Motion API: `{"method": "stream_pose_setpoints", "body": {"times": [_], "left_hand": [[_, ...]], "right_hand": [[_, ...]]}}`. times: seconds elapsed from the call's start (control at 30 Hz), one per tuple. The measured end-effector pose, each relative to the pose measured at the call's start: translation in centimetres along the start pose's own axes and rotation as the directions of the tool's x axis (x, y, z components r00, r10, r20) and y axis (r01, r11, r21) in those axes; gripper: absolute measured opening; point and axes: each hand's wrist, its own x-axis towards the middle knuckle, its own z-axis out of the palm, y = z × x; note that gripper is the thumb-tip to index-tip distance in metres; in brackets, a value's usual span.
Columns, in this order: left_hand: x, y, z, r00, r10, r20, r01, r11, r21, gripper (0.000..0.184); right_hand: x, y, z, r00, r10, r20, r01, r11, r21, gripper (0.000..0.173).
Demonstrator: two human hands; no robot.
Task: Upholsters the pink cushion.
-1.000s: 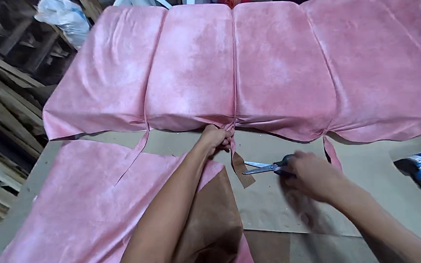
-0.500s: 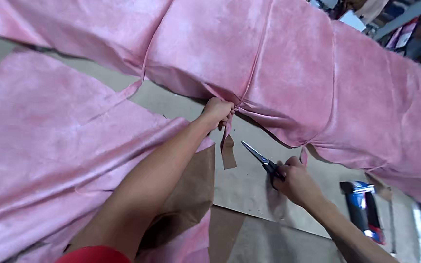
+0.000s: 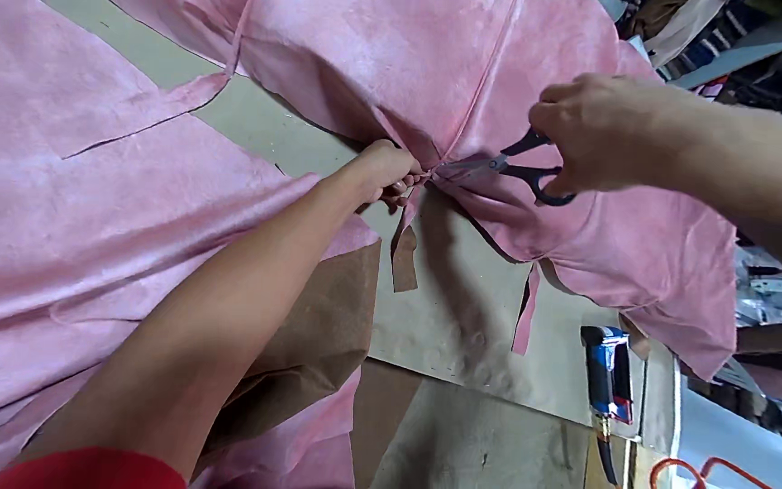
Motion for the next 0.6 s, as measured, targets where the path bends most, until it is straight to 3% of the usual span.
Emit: {"method": "stream_pose_setpoints", "body": {"times": [0.13,0.23,0.3,0.37,0.4,0.43,0.47,0.53,0.6], "left_hand": [[0.3,-0.4,0.0,1.000,0.011,0.007,-0.011,0.999,-0.047,0.010],[0.2,-0.2,0.1,1.000,0.006,-0.002,-0.007,0.997,-0.078,0.010],[0.2,-0.2,0.3,1.000,0.008,-0.022,-0.010,0.996,-0.084,0.013],[0.3,-0.2,0.5,0.998,0.016,-0.056,-0.020,0.998,-0.067,0.014],[0.3,-0.1,0.6,0.997,0.019,-0.075,-0.024,0.998,-0.056,0.015],[0.4,-0.1,0.7,0.996,0.021,-0.089,-0.025,0.999,-0.047,0.015],[0.4,-0.1,0.8,0.995,0.019,-0.102,-0.023,0.999,-0.040,0.016],[0.3,0.0,1.0,0.994,0.009,-0.112,-0.014,0.999,-0.038,0.017],[0.2,0.2,1.1,0.993,0.008,-0.114,-0.012,0.999,-0.039,0.017]], "right_hand": [[1.7,-0.5,-1.4,0.997,-0.077,0.010,0.077,0.996,-0.040,0.040],[2.2,-1.7,-2.8,0.999,-0.031,0.038,0.033,0.998,-0.057,0.027],[2.4,-2.7,-3.7,0.997,-0.003,0.072,0.008,0.997,-0.078,0.025],[3.5,-2.0,-3.5,0.995,-0.071,0.069,0.076,0.995,-0.071,0.027],[5.3,0.0,-1.9,0.980,-0.199,-0.027,0.198,0.978,-0.060,0.032],[8.4,2.7,1.3,0.900,-0.356,-0.252,0.352,0.934,-0.063,0.039],[10.9,4.1,2.9,0.878,-0.395,-0.272,0.388,0.918,-0.081,0.043],[13.5,4.3,3.2,0.925,-0.364,-0.112,0.347,0.927,-0.143,0.044],[15.0,3.2,2.9,0.940,-0.339,-0.042,0.325,0.924,-0.201,0.039]]}}
